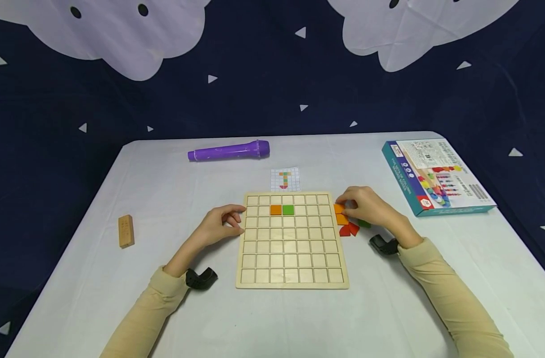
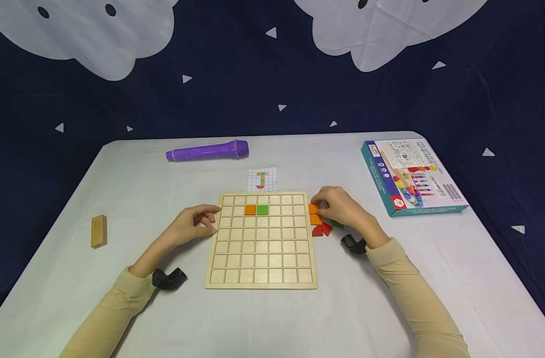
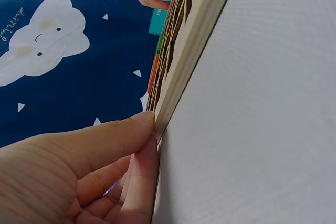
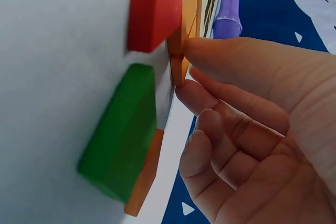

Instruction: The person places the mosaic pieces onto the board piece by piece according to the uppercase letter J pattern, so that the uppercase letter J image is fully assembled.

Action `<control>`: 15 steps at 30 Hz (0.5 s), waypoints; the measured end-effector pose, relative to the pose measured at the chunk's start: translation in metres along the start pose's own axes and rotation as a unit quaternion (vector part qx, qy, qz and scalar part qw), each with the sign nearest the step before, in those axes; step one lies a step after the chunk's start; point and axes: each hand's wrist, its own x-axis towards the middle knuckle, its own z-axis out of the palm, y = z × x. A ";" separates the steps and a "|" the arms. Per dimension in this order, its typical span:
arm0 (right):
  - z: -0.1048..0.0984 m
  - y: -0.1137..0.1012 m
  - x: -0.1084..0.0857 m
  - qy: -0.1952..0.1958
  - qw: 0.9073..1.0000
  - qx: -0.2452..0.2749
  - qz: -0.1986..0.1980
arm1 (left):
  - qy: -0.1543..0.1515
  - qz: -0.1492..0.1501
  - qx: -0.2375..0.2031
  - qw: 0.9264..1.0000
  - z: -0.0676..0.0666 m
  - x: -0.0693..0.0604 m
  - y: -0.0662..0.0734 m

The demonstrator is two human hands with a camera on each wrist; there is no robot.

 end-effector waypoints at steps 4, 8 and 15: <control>0.000 0.000 0.000 -0.003 1.000 -0.005 -0.005 | 0.000 0.001 -0.002 1.000 0.000 0.000 -0.001; -0.001 0.000 0.000 0.001 1.000 -0.023 -0.009 | 0.000 0.002 -0.002 1.000 0.000 0.000 -0.001; -0.004 0.002 -0.002 0.005 0.999 -0.042 0.001 | 0.001 0.000 -0.002 1.000 0.000 0.000 -0.001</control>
